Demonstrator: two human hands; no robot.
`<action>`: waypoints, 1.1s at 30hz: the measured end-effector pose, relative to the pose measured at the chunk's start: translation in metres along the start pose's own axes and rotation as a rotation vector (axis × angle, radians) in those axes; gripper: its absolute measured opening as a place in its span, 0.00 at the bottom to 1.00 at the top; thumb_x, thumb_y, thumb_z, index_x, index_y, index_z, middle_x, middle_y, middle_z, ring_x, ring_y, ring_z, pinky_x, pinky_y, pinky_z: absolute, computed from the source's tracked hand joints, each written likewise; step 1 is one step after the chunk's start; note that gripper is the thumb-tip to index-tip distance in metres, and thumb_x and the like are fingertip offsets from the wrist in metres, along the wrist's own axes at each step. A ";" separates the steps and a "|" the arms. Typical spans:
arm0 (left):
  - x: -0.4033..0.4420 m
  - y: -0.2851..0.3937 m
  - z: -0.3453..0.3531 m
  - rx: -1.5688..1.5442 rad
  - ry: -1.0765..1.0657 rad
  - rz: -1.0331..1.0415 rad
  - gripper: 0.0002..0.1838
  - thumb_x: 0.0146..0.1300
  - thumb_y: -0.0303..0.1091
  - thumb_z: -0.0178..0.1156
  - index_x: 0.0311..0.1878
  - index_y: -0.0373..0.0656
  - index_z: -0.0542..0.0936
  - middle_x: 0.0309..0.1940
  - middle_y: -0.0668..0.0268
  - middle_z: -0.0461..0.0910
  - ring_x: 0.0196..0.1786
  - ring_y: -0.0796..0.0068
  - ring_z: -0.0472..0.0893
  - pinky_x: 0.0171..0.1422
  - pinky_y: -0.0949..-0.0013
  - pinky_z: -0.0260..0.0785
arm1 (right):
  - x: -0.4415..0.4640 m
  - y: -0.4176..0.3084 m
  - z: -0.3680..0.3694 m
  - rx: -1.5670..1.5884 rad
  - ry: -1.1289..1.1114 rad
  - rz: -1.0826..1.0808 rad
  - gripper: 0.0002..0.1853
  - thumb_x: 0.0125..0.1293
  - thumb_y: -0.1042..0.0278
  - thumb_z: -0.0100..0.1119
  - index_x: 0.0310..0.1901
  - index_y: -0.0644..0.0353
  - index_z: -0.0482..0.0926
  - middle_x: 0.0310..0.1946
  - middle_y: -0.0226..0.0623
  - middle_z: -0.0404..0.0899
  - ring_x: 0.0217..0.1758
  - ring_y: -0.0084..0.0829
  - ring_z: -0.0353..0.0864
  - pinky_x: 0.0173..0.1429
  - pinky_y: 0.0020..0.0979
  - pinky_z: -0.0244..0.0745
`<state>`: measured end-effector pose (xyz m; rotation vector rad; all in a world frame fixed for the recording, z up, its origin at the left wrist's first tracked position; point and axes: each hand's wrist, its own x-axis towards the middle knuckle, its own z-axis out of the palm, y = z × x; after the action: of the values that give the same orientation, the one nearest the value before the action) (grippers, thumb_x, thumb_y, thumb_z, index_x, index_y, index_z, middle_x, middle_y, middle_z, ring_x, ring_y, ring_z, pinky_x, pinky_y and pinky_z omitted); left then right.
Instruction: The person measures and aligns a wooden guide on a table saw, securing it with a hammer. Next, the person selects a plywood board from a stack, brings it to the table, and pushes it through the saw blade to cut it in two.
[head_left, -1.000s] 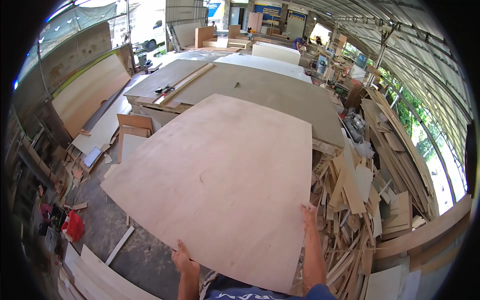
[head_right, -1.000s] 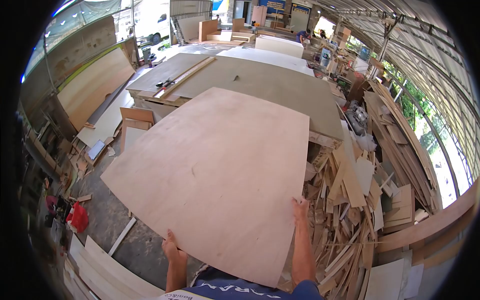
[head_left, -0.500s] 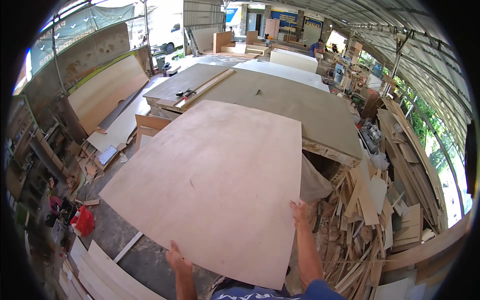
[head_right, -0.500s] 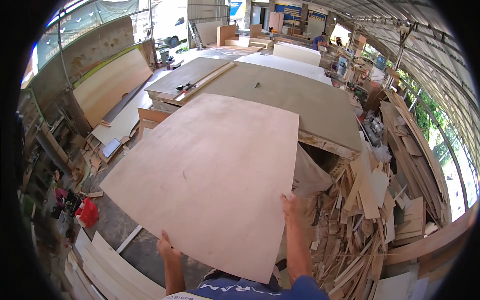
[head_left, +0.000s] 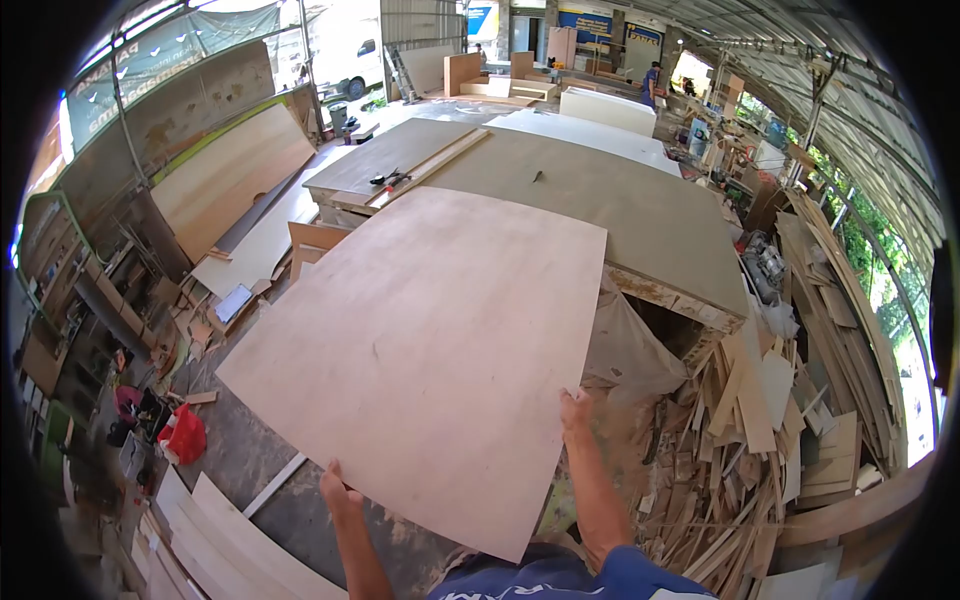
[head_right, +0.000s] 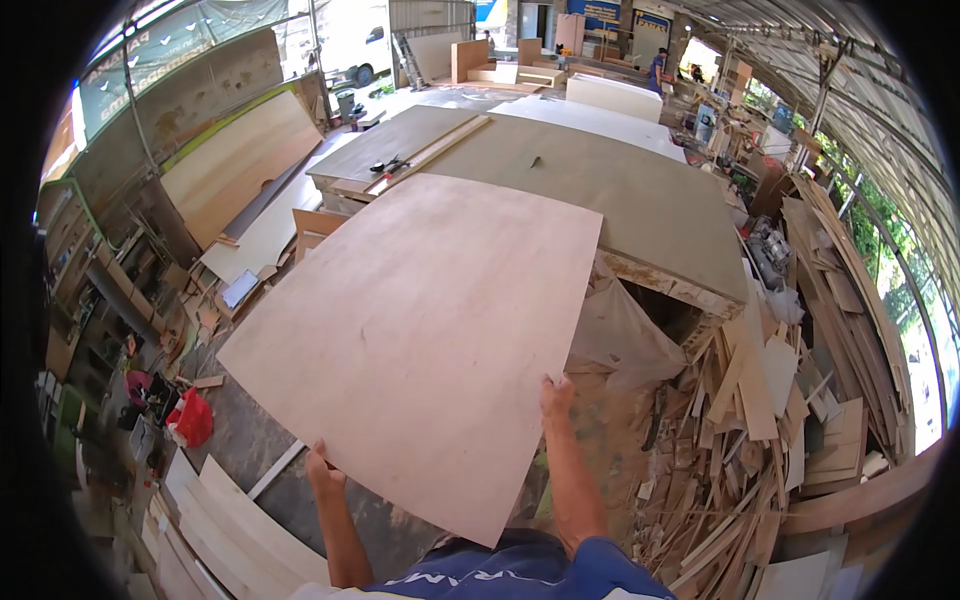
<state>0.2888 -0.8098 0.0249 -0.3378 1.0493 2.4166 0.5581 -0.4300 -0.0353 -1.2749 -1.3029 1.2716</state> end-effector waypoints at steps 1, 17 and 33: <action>-0.001 -0.004 -0.008 -0.003 0.011 0.005 0.22 0.78 0.34 0.46 0.67 0.27 0.67 0.61 0.50 0.75 0.62 0.52 0.78 0.70 0.48 0.71 | -0.007 -0.004 0.002 -0.004 -0.011 0.002 0.15 0.66 0.75 0.61 0.52 0.72 0.80 0.45 0.42 0.86 0.46 0.30 0.83 0.52 0.32 0.76; -0.086 -0.112 -0.048 0.263 0.455 0.187 0.13 0.73 0.29 0.56 0.52 0.28 0.75 0.44 0.55 0.82 0.45 0.58 0.85 0.52 0.54 0.81 | -0.039 0.043 0.026 -0.226 -0.062 0.154 0.29 0.69 0.64 0.62 0.65 0.77 0.69 0.54 0.61 0.80 0.54 0.47 0.83 0.58 0.40 0.77; -0.072 -0.114 -0.073 0.450 0.658 0.288 0.17 0.62 0.27 0.63 0.50 0.22 0.80 0.45 0.50 0.84 0.44 0.55 0.85 0.52 0.56 0.80 | 0.143 0.012 0.008 -0.230 -0.076 0.066 0.32 0.58 0.68 0.62 0.65 0.69 0.71 0.59 0.53 0.69 0.55 0.49 0.75 0.62 0.45 0.71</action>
<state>0.4118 -0.8203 -0.0659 -0.9055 1.9992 2.2478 0.5402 -0.2886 -0.0565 -1.4511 -1.5070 1.2532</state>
